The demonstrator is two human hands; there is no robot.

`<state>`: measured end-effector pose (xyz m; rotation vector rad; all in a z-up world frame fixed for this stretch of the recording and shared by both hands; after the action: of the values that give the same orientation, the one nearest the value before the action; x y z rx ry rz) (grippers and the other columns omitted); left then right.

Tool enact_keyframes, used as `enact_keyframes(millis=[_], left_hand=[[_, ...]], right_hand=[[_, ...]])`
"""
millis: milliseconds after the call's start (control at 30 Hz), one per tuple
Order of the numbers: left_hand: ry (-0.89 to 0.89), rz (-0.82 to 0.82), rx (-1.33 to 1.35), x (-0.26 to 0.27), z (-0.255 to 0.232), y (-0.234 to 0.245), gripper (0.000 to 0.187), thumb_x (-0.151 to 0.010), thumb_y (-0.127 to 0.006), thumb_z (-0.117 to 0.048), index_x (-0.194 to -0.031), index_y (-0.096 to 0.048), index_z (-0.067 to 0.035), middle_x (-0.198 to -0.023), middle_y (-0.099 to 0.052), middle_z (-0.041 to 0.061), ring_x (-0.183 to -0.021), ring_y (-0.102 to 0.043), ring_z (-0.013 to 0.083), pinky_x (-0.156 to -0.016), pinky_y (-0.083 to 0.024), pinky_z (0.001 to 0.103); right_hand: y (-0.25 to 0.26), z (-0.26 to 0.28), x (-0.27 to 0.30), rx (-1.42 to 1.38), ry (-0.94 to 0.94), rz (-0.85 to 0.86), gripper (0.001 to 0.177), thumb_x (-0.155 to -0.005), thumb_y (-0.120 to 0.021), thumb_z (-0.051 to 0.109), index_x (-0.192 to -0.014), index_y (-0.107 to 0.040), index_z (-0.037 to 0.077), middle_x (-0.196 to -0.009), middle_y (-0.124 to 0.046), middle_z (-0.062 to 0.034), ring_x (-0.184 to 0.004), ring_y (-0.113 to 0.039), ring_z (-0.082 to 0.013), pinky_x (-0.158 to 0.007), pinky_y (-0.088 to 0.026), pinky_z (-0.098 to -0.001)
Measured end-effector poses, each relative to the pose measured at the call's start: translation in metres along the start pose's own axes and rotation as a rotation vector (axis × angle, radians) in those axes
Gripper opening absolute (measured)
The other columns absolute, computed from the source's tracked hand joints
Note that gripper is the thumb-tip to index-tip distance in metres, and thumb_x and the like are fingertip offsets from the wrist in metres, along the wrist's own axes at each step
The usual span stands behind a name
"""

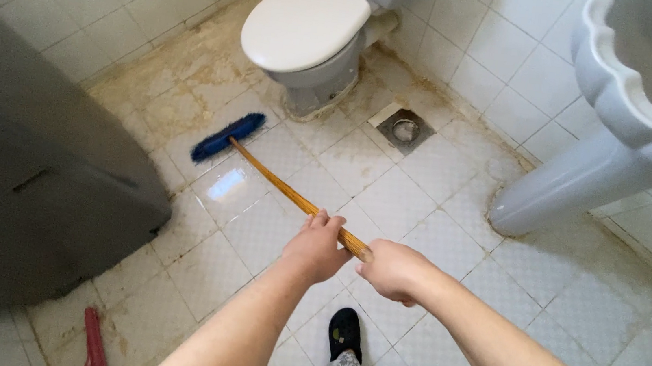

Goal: Filling a bucket with water and detergent, then sweeping the bathroom floor.

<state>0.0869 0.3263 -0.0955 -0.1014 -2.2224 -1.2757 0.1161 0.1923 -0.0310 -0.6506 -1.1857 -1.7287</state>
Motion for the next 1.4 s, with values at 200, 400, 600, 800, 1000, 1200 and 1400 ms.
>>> enact_keyframes(millis=[200,400,600,800,1000,1200,1400], left_hand=[[-0.004,0.079,0.025,0.016,-0.020,-0.006,0.073,-0.092,-0.070,-0.044,-0.154,-0.037,-0.022,-0.168,-0.024,0.014,-0.151,-0.024,0.0449,-0.122,-0.030,0.045],[-0.094,0.130,-0.090,0.016,-0.049,-0.045,0.068,-0.089,-0.068,-0.055,-0.145,-0.048,-0.023,-0.154,-0.046,0.016,-0.148,-0.040,0.0326,-0.126,-0.023,0.054],[-0.262,0.238,-0.237,0.043,-0.100,-0.123,0.069,-0.092,-0.064,-0.062,-0.135,-0.053,-0.009,-0.143,-0.054,0.021,-0.144,-0.042,0.0359,-0.123,-0.022,0.063],[-0.417,0.323,-0.125,0.131,-0.167,-0.205,0.066,-0.089,-0.066,-0.062,-0.126,-0.056,-0.008,-0.137,-0.056,0.018,-0.139,-0.042,0.0350,-0.122,-0.016,0.066],[-0.498,0.412,0.000,0.241,-0.231,-0.251,0.063,-0.089,-0.063,-0.061,-0.126,-0.053,-0.011,-0.131,-0.059,0.012,-0.138,-0.041,0.0280,-0.124,-0.004,0.068],[-0.612,0.515,-0.129,0.310,-0.272,-0.300,0.062,-0.091,-0.062,-0.061,-0.129,-0.053,-0.012,-0.133,-0.055,0.011,-0.137,-0.041,0.0289,-0.122,-0.004,0.071],[-0.640,0.625,-0.205,0.360,-0.298,-0.309,0.064,-0.086,-0.065,-0.062,-0.127,-0.057,-0.013,-0.136,-0.052,0.013,-0.127,-0.052,0.0335,-0.120,-0.028,0.056]], right_hand=[[0.010,-0.036,0.042,0.097,-0.068,-0.068,0.031,-0.099,-0.059,0.036,-0.102,-0.063,0.006,-0.063,-0.062,-0.0108,-0.045,-0.057,-0.0266,-0.046,-0.049,-0.0428],[0.017,-0.088,0.113,0.046,-0.178,-0.112,0.026,-0.096,-0.062,0.039,-0.108,-0.066,0.017,-0.075,-0.068,-0.0076,-0.062,-0.064,-0.0259,-0.060,-0.052,-0.0441],[-0.020,-0.171,0.179,0.027,-0.182,-0.121,0.031,-0.096,-0.064,0.042,-0.106,-0.069,0.013,-0.083,-0.070,-0.0062,-0.078,-0.065,-0.0225,-0.072,-0.051,-0.0422],[-0.075,-0.264,0.281,-0.132,-0.245,-0.142,0.026,-0.094,-0.066,0.039,-0.102,-0.069,0.014,-0.079,-0.064,-0.0028,-0.071,-0.057,-0.0167,-0.066,-0.048,-0.0381],[-0.123,-0.312,0.397,-0.230,-0.411,-0.146,0.024,-0.096,-0.066,0.041,-0.101,-0.067,0.017,-0.076,-0.059,0.0017,-0.069,-0.051,-0.0153,-0.063,-0.044,-0.0364],[-0.179,-0.366,0.464,-0.369,-0.424,-0.215,0.024,-0.097,-0.066,0.038,-0.097,-0.069,0.014,-0.075,-0.057,0.0030,-0.063,-0.047,-0.0113,-0.054,-0.040,-0.0306],[-0.224,-0.383,0.512,-0.494,-0.561,-0.236,0.022,-0.097,-0.064,0.036,-0.101,-0.068,0.014,-0.073,-0.054,0.0034,-0.056,-0.041,-0.0120,-0.048,-0.032,-0.0320]])
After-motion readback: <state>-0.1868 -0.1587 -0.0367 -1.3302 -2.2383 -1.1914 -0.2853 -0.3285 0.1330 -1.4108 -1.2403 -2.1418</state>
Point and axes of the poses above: each hand's wrist, its own x-axis away from the middle knuckle, its own y-axis out of the back of the hand, z = x × y, the point moved 7 cm from there along -x, towards the middle knuckle
